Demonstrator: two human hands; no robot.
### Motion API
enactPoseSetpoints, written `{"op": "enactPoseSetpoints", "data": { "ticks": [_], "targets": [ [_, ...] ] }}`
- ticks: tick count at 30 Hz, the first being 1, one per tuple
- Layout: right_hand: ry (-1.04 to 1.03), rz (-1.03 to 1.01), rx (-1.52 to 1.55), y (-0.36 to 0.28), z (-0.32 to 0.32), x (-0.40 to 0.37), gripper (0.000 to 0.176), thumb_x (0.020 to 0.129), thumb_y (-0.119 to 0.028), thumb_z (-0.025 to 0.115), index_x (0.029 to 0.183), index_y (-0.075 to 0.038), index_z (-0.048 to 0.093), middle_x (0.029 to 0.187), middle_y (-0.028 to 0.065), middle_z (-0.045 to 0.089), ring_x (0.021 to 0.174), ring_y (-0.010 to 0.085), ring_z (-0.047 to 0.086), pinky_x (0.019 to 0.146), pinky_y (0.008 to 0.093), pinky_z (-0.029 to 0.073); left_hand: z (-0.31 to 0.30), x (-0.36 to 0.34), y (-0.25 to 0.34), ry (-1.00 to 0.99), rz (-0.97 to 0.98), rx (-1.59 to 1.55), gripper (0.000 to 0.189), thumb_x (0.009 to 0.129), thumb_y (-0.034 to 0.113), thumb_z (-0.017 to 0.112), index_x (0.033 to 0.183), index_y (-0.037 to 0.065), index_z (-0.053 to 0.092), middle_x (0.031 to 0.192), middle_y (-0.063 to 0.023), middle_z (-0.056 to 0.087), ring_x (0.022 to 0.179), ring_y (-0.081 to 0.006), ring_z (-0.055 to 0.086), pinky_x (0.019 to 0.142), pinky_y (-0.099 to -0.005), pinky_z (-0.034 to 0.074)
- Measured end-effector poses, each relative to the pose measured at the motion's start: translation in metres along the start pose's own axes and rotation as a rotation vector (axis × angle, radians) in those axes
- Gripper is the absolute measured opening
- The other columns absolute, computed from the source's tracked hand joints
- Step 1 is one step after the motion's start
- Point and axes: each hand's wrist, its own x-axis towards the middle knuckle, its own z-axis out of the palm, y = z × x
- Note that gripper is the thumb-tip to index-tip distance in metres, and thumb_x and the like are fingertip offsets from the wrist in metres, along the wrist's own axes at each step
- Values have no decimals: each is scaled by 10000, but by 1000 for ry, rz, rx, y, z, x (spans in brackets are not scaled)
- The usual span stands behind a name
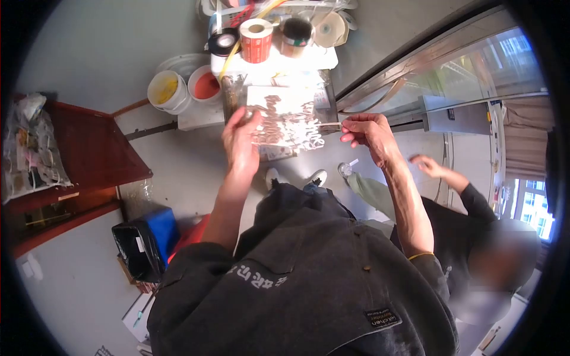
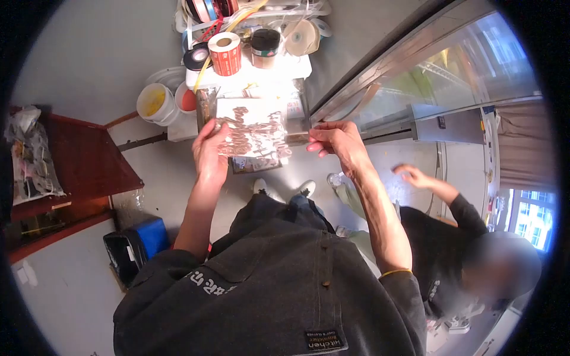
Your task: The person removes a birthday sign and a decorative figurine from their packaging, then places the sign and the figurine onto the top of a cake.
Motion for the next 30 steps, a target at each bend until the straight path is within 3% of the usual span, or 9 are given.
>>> {"op": "enactPoseSetpoints", "data": {
  "ticks": [7,11,12,15,16,20,24,30],
  "targets": [
    [99,0,70,25,-27,12,240,908,-104,651,1057,83,661,896,114,696,737,194,710,625,282,523,-14,13,24,169,195,14,492,917,-31,712,1357,-112,508,1212,-152,655,1060,-217,646,927,-343,536],
    [128,7,289,45,-46,26,162,980,-149,629,1064,-11,625,939,58,658,765,181,696,621,281,528,-8,19,25,23,311,297,556,952,-14,662,1465,-38,448,1267,-151,648,1082,-182,641,937,-336,526],
    [109,7,326,48,-48,28,141,999,-158,618,1067,-34,622,939,43,656,769,168,692,622,277,528,-4,22,21,13,340,406,599,950,6,656,1503,13,426,1334,-199,614,1119,-233,642,984,-375,508],
    [85,4,380,55,-52,27,97,1035,-169,590,1064,-82,623,952,10,658,796,144,680,637,264,531,7,26,11,-56,650,927,622,924,25,673,1499,16,436,1387,-243,565,1247,-333,581,1066,-433,459],
    [69,4,393,54,-53,26,92,1036,-165,589,1062,-84,623,958,10,659,800,143,679,641,261,531,6,26,6,-48,852,1227,591,890,50,696,1448,13,503,1435,-256,519,1367,-397,471,1135,-483,393],
    [72,-7,444,52,-55,18,134,1017,-167,624,1056,-43,657,971,40,691,813,145,680,667,275,535,7,24,0,-227,1246,1658,450,884,171,724,1299,21,638,1464,-237,508,1415,-397,419,1183,-531,322],
    [142,-68,515,55,-34,5,147,997,-153,648,1066,-25,672,965,48,704,770,129,661,642,263,518,13,35,-13,-384,1130,1624,480,897,208,727,1319,6,621,1472,-255,503,1411,-405,424,1194,-531,310],
    [208,-79,568,67,-23,1,148,997,-145,652,1083,-26,671,956,46,700,718,105,634,608,242,492,13,33,-8,-399,924,1483,567,905,190,731,1396,-28,553,1539,-241,445,1459,-414,366,1209,-470,310]
  ]
}}
